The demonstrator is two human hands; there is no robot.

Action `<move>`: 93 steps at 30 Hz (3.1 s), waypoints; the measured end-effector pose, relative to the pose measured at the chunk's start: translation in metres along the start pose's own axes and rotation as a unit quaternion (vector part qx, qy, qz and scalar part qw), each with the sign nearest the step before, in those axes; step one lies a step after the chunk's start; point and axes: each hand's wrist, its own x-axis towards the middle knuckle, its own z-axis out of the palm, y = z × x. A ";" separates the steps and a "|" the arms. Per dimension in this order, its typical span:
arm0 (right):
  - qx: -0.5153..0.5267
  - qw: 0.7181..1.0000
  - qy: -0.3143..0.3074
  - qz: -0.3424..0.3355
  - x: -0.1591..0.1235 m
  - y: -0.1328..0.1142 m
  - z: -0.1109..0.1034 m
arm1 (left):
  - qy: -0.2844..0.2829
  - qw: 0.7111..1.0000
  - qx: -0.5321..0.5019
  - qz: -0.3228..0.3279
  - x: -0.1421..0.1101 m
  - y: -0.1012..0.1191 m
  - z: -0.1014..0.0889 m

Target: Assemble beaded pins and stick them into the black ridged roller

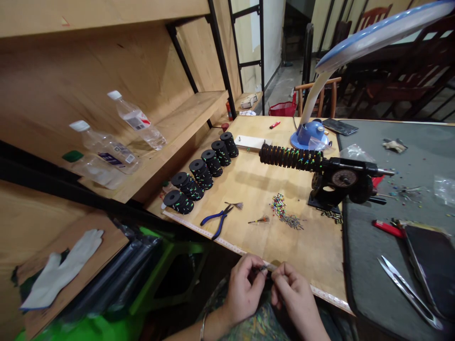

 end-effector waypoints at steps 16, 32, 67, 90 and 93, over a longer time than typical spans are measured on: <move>0.041 0.999 -0.034 0.004 0.002 -0.009 0.002 | -0.020 1.000 -0.006 0.011 0.000 0.004 0.001; 0.102 0.995 0.002 0.005 0.004 -0.003 -0.004 | -0.056 0.990 -0.108 -0.079 0.002 0.006 0.003; -0.040 0.993 0.037 -0.108 0.001 0.003 -0.007 | -0.077 0.983 -0.113 -0.120 0.007 0.013 0.007; -0.216 0.954 0.005 -0.209 -0.003 -0.014 -0.028 | 0.006 0.999 -0.018 -0.040 0.039 0.029 -0.019; -0.158 0.969 0.026 -0.187 -0.001 -0.013 -0.033 | 0.005 0.990 -0.104 -0.091 0.044 0.021 -0.025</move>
